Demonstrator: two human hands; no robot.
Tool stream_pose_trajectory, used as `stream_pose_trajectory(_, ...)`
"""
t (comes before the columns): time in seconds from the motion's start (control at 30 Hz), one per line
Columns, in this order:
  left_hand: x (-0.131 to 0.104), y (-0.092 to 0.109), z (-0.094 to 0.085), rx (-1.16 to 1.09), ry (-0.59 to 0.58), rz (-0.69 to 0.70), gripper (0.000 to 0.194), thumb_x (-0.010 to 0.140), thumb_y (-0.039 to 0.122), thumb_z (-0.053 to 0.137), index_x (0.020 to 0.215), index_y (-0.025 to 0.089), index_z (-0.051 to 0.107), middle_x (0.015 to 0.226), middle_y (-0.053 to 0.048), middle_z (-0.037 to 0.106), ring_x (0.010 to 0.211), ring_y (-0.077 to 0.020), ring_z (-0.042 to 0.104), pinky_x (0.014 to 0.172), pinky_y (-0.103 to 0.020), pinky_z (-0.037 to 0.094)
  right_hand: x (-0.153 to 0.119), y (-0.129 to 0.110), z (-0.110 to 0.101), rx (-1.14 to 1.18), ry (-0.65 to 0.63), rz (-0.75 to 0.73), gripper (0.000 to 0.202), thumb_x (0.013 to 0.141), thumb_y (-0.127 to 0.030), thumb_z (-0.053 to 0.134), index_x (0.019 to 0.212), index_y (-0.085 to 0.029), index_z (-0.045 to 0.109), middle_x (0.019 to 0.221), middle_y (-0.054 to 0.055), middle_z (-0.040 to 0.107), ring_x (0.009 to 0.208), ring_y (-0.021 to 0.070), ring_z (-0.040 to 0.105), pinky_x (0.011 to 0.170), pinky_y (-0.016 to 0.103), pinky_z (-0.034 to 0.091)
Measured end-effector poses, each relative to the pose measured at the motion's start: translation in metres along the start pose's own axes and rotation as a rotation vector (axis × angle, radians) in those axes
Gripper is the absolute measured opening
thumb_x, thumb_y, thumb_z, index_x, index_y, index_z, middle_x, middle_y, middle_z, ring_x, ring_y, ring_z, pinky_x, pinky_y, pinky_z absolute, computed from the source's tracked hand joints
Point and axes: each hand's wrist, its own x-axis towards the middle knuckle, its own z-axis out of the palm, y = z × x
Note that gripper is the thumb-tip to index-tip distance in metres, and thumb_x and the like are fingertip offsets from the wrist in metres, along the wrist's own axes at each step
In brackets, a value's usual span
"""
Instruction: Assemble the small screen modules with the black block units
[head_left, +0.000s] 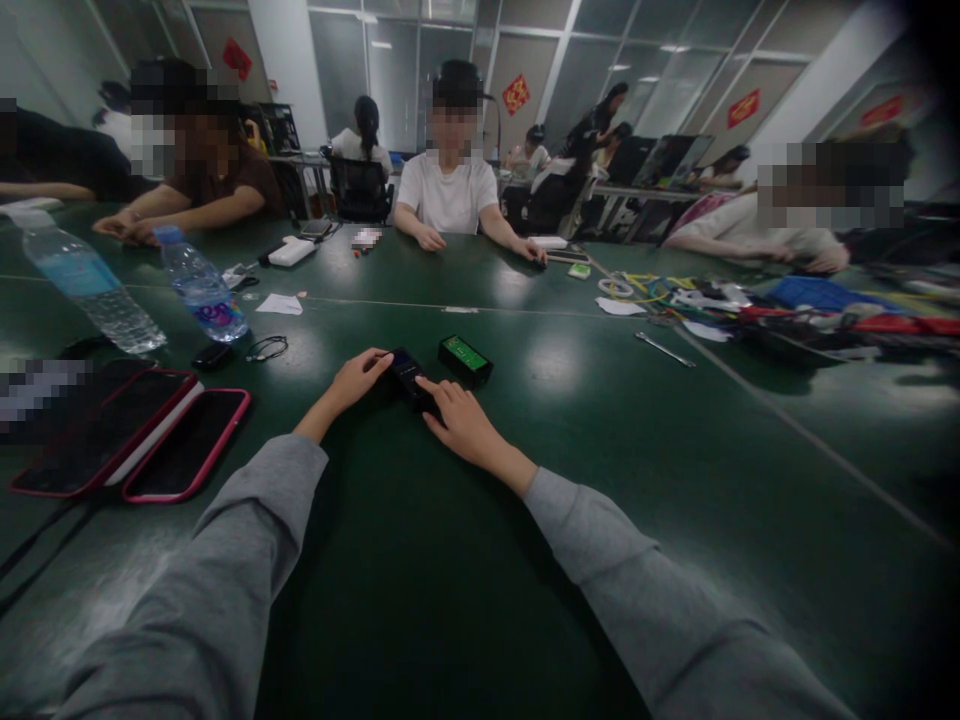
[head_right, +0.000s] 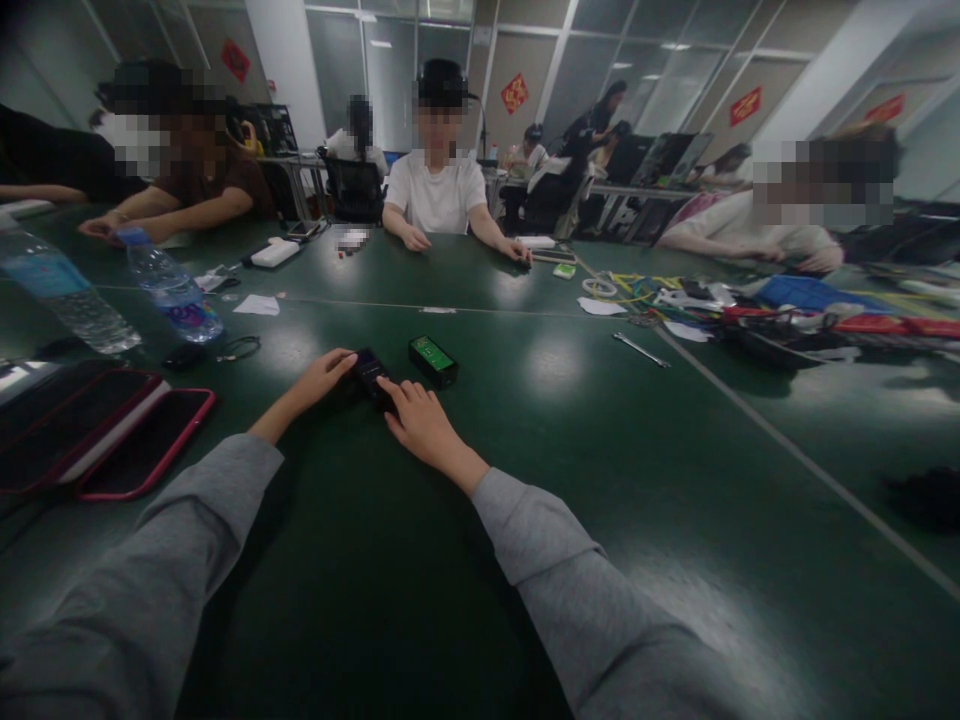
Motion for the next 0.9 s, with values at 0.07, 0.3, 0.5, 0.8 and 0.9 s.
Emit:
stream_pose_trajectory(0.07,0.0006,-0.0009,0.0007,0.003,0.006,-0.002,0.051,0.088,0.062,0.042,0.112,0.023,0.065,0.104,-0.006,0.070,0.095,-0.0221,0.063,0.090,-0.038,0.047,0.0004,-0.0006,-0.0003,-0.009,0.001,-0.003,0.058,0.096,-0.029,0.046,0.149,-0.023,0.024,0.122,0.012,0.053,0.104,0.0261,0.053,0.087,0.044,0.048)
stream_pose_trajectory(0.3,0.0007,-0.0011,0.0015,0.010,0.014,0.009,0.051,0.089,0.061,0.041,0.112,0.023,0.065,0.104,-0.006,0.070,0.096,-0.0225,0.063,0.091,-0.038,0.047,0.0006,-0.0013,-0.0005,-0.018,0.005,-0.009,0.059,0.095,-0.029,0.047,0.149,-0.021,0.025,0.122,0.012,0.054,0.102,0.0265,0.053,0.086,0.044,0.048)
stream_pose_trajectory(0.5,0.0001,-0.0002,0.0005,0.020,0.009,0.014,0.051,0.089,0.061,0.041,0.112,0.022,0.065,0.105,-0.006,0.070,0.095,-0.0222,0.063,0.091,-0.039,0.047,-0.0003,-0.0015,-0.0017,-0.003,0.006,-0.004,0.058,0.095,-0.028,0.046,0.149,-0.023,0.024,0.122,0.012,0.054,0.103,0.0263,0.054,0.086,0.045,0.048)
stream_pose_trajectory(0.8,0.0006,0.0001,0.0001,0.022,0.004,0.013,0.052,0.089,0.061,0.040,0.113,0.022,0.064,0.105,-0.006,0.070,0.095,-0.0222,0.063,0.090,-0.038,0.047,-0.0004,-0.0005,-0.0007,0.000,0.006,-0.001,0.058,0.096,-0.029,0.047,0.149,-0.023,0.025,0.121,0.011,0.054,0.103,0.0261,0.054,0.086,0.044,0.049)
stream_pose_trajectory(0.9,0.0002,0.0004,0.0001,0.022,0.006,0.013,0.052,0.089,0.061,0.040,0.112,0.022,0.064,0.106,-0.007,0.070,0.096,-0.0224,0.063,0.090,-0.038,0.047,-0.0005,-0.0006,-0.0010,0.005,0.004,-0.004,0.058,0.096,-0.029,0.047,0.149,-0.023,0.024,0.122,0.011,0.054,0.103,0.0259,0.054,0.086,0.044,0.049)
